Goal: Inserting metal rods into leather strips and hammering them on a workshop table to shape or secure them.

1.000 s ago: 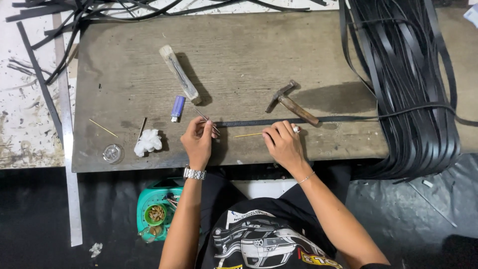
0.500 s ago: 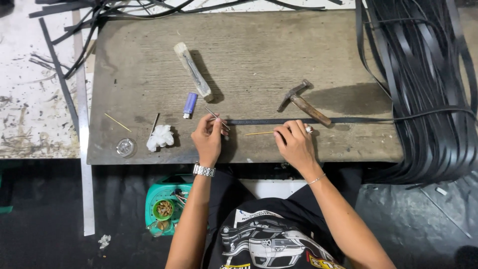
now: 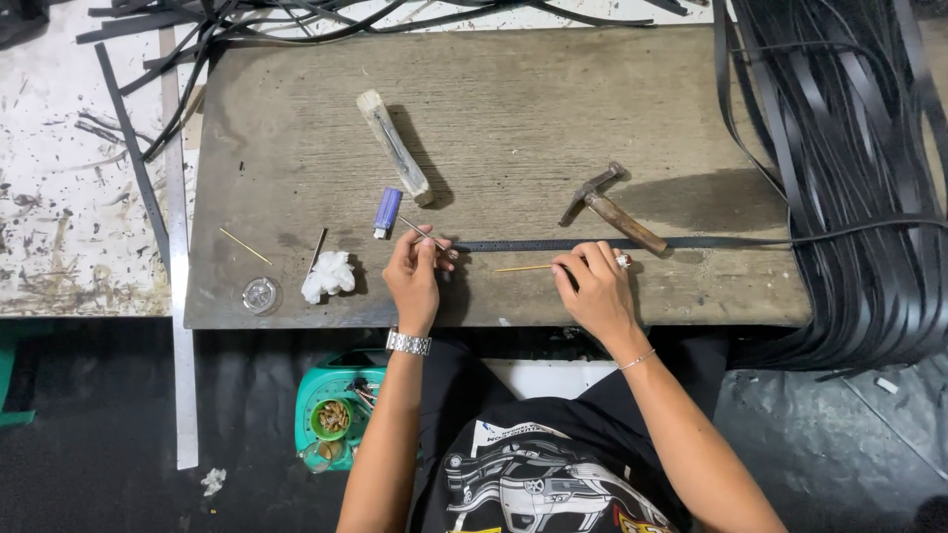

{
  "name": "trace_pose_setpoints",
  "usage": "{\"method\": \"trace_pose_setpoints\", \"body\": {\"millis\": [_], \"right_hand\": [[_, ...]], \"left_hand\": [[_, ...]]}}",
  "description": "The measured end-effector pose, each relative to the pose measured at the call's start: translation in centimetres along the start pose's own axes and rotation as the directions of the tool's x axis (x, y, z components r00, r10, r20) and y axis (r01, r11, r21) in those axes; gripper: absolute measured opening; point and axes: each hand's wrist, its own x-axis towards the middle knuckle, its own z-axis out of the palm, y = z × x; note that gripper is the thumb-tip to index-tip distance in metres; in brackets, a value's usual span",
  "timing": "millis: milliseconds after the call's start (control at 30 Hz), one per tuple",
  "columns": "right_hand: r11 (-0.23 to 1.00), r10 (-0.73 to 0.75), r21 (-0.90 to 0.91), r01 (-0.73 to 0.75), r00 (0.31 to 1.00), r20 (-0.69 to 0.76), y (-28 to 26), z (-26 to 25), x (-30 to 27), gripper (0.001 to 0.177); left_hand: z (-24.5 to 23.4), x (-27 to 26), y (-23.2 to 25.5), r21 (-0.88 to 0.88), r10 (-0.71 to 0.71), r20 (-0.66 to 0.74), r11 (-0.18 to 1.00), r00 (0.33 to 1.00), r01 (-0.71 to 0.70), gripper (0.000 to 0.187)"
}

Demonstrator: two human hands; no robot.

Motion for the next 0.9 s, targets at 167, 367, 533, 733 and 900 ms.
{"method": "trace_pose_setpoints", "body": {"millis": [167,367,533,733,900], "right_hand": [[1.0,-0.005,0.002,0.005,1.0,-0.008,-0.1,0.0,0.1,0.006],[1.0,0.0,0.001,0.0,1.0,-0.009,0.0,0.2,0.0,0.005],[1.0,-0.003,0.004,0.003,1.0,0.002,0.1,0.1,-0.1,0.006],[1.0,-0.03,0.004,0.031,0.999,-0.021,0.5,0.5,-0.3,0.01],[0.995,0.061,0.079,-0.06,0.998,-0.008,0.0,3.2,-2.6,0.014]], "left_hand": [[-0.1,0.1,-0.1,-0.025,-0.001,0.001,1.0,1.0,0.001,0.021],[-0.2,0.2,-0.1,-0.046,-0.021,-0.028,0.999,0.999,0.02,0.022],[-0.2,0.2,-0.2,-0.05,-0.041,-0.043,0.998,0.998,0.039,0.021],[-0.1,0.2,0.2,-0.084,-0.112,-0.059,0.991,0.992,0.107,0.02],[0.1,0.2,0.5,-0.238,-0.223,-0.107,0.952,0.969,0.193,0.021]]}}
